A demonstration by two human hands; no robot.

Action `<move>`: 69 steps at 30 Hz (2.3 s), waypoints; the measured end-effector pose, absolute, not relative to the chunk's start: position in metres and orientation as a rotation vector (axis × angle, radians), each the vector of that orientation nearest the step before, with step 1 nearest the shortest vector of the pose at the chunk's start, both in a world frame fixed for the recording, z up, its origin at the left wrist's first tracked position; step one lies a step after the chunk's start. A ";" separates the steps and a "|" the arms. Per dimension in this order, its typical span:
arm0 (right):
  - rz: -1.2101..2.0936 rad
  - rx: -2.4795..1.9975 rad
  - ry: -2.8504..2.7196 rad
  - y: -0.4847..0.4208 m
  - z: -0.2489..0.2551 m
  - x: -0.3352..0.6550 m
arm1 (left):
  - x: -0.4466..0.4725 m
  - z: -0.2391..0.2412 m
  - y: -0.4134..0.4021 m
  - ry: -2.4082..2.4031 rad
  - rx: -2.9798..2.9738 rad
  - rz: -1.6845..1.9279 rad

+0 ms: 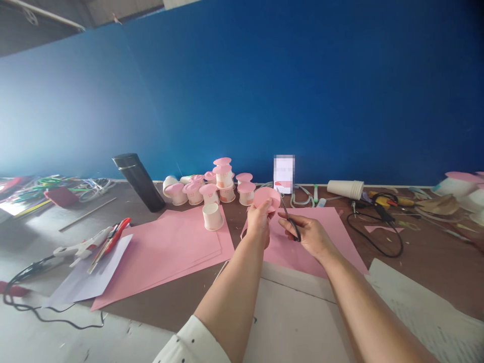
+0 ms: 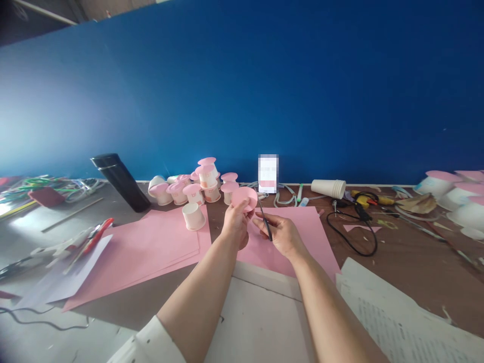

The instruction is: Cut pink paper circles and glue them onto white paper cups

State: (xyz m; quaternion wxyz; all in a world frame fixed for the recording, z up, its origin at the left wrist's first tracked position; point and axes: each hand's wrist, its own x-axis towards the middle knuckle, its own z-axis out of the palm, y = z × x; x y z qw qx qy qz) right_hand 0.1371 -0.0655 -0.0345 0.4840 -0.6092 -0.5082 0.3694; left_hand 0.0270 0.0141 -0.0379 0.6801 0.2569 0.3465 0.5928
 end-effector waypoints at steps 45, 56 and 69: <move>0.928 -1.481 -1.117 -0.067 -0.028 0.135 | 0.027 -0.034 0.013 0.670 0.539 1.336; 0.927 -1.479 -1.118 -0.067 -0.027 0.136 | 0.027 -0.032 0.012 0.687 0.559 1.330; 0.951 -1.471 -1.071 -0.067 -0.026 0.135 | 0.026 -0.030 0.011 0.667 0.540 1.336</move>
